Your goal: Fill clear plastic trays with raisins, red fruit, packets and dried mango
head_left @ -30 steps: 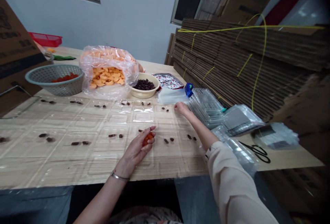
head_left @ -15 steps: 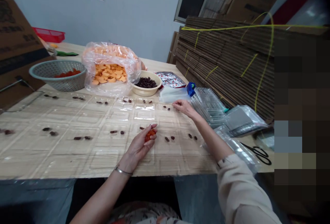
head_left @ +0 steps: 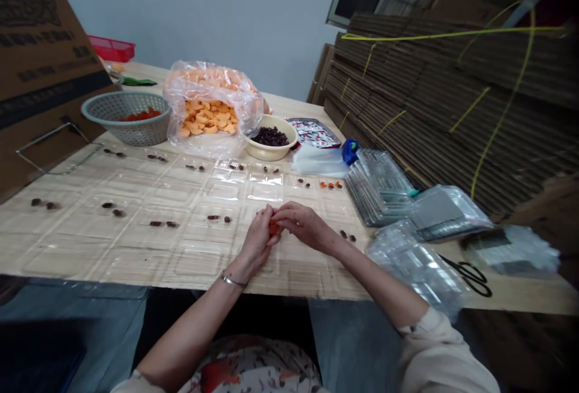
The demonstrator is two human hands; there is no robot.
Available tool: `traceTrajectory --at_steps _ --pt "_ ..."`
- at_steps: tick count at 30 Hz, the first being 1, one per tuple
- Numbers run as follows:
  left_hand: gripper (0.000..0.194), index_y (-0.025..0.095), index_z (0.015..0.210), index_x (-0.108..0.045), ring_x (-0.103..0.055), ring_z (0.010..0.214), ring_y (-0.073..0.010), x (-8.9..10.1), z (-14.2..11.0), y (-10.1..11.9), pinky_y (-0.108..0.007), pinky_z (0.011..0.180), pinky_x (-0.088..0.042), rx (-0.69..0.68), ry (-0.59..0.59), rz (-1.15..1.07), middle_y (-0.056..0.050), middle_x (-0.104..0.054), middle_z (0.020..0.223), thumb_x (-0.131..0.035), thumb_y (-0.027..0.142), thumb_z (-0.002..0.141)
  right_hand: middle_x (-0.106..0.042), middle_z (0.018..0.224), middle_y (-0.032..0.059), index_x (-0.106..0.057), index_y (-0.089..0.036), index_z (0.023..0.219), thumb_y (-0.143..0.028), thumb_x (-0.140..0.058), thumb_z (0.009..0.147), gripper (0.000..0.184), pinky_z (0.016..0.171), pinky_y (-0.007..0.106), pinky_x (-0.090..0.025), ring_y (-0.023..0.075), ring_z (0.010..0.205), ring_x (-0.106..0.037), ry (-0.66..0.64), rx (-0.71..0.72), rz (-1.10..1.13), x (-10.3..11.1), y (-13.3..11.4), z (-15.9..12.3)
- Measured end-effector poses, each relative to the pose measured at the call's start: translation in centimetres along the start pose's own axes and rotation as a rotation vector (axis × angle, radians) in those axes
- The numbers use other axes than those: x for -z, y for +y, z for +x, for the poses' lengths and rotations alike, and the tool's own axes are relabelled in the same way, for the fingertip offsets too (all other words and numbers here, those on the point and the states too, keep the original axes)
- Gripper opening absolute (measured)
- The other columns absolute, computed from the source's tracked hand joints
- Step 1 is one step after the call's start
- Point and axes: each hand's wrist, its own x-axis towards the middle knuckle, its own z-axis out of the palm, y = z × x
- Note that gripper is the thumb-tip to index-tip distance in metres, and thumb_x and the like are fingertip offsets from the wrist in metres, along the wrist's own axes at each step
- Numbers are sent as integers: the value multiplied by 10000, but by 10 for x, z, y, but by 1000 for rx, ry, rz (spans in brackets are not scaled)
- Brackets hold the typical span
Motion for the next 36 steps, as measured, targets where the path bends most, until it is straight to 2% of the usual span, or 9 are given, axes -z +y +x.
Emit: traceTrajectory --at_steps 6,11,17,20,22,26,29,32,36 --pt "442 124 788 -571 -381 451 -33 6 1 0 -131 358 -132 5 -14 -42 36 -486 588 -735 532 743 -652 1011 70 -706 -214 963 -201 -529 948 178 873 351 -534 184 966 -632 -11 77 22 -1 -4 4" --pt "386 112 787 -573 -424 497 -30 6 5 7 -121 382 -191 87 -18 -152 22 -523 634 -776 436 738 -616 925 44 -683 -204 968 -327 -554 952 179 617 260 -530 141 735 -610 5 -81 223 3 -2 7" --pt "396 132 749 -544 -360 440 -25 6 6 5 -119 362 -161 38 -22 -111 49 -480 569 -757 466 748 -596 909 36 -694 -225 982 -329 -537 966 189 760 299 -514 155 829 -606 -40 69 93 0 6 13" --pt "380 127 730 -547 -368 437 -27 8 7 6 -117 348 -171 103 -31 -160 43 -475 556 -753 445 761 -587 866 38 -671 -204 896 -297 -486 984 225 768 302 -500 160 823 -585 -46 78 23 -2 3 14" --pt "352 120 724 -551 -404 457 -33 8 8 9 -113 354 -214 168 -29 -205 23 -499 575 -731 414 795 -573 839 34 -651 -192 864 -322 -477 983 248 746 297 -496 158 801 -576 0 26 45 -3 2 12" --pt "310 101 741 -569 -440 484 -37 7 12 15 -117 354 -219 230 -60 -244 -10 -532 633 -656 368 872 -590 853 21 -651 -180 931 -459 -565 922 292 574 249 -472 111 624 -550 55 -218 295 -3 3 10" --pt "279 98 761 -575 -440 490 -33 7 14 17 -119 350 -207 238 -60 -297 -13 -537 659 -630 336 896 -616 743 -3 -645 -173 922 -517 -659 838 354 567 249 -467 107 579 -536 112 -343 476 -2 5 12" --pt "244 96 781 -574 -399 472 -19 8 15 16 -111 356 -210 262 -63 -327 0 -525 656 -654 303 882 -633 706 -12 -620 -177 900 -522 -730 767 386 601 259 -483 110 587 -549 189 -397 631 -1 6 14" --pt "250 100 781 -564 -400 487 -21 7 15 15 -104 365 -197 194 -54 -266 12 -514 642 -722 290 821 -673 816 11 -630 -187 924 -477 -773 737 373 649 268 -501 126 675 -609 140 -347 630 -2 6 14"
